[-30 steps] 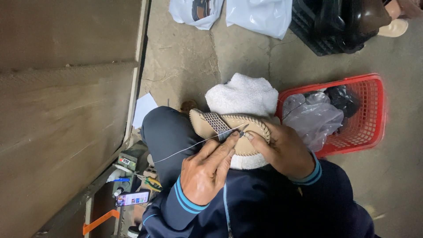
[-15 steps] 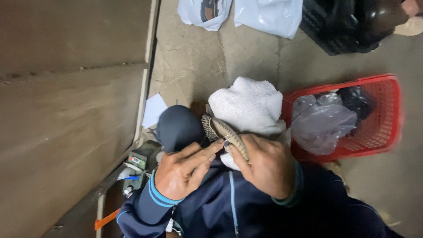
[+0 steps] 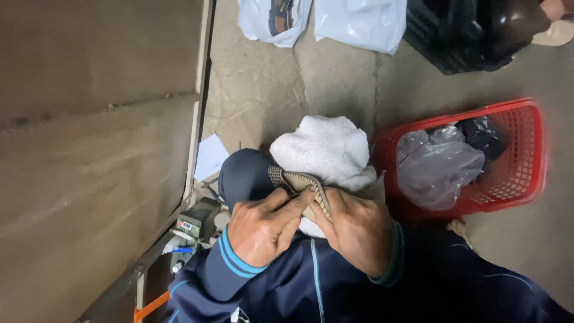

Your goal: The person is sewing the sole of a beige slipper using a needle and white thread. They repeatedly push the needle through the sole and pull the thread tight to secure the stitching.

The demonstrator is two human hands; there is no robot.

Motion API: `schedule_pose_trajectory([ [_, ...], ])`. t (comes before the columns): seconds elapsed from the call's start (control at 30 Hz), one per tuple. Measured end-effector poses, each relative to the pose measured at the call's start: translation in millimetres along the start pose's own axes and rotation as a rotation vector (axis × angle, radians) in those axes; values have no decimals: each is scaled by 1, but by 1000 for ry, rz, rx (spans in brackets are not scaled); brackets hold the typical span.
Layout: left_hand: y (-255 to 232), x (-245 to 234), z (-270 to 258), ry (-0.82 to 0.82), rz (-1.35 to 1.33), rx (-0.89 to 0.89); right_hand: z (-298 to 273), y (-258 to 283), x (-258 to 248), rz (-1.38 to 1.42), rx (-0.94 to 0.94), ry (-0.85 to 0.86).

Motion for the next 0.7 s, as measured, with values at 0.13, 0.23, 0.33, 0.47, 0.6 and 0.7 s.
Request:
schedule_pose_trajectory([
  [0.13, 4, -12, -3, -35, -107, -24, 7, 9, -9, 89, -39, -36],
  [0.23, 8, -28, -11, -19, -141, -12, 11, 11, -22, 84, -88, 55],
  [0.33, 12, -35, -29, 10, -133, -101, 16, -10, -37, 342, 59, 81],
  [0.47, 10, -28, -41, 34, -175, -129, 23, -27, -37, 104, -53, -111],
  [0.6, -1, -24, -31, -20, -196, -163, 17, -2, -18, 102, -248, -96],
  [0.7, 0, -21, -33, -66, -171, -171, 10, -2, -3, 173, -314, -10],
])
Point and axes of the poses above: each hand's wrist, its own z-axis towards the middle knuckle, its own x-axis out of the palm, y = z × x, the point moved 1 cm from there along z, towards the middle knuckle, and after that the axes turned 8 degrees about z, right-handed, at the moved point
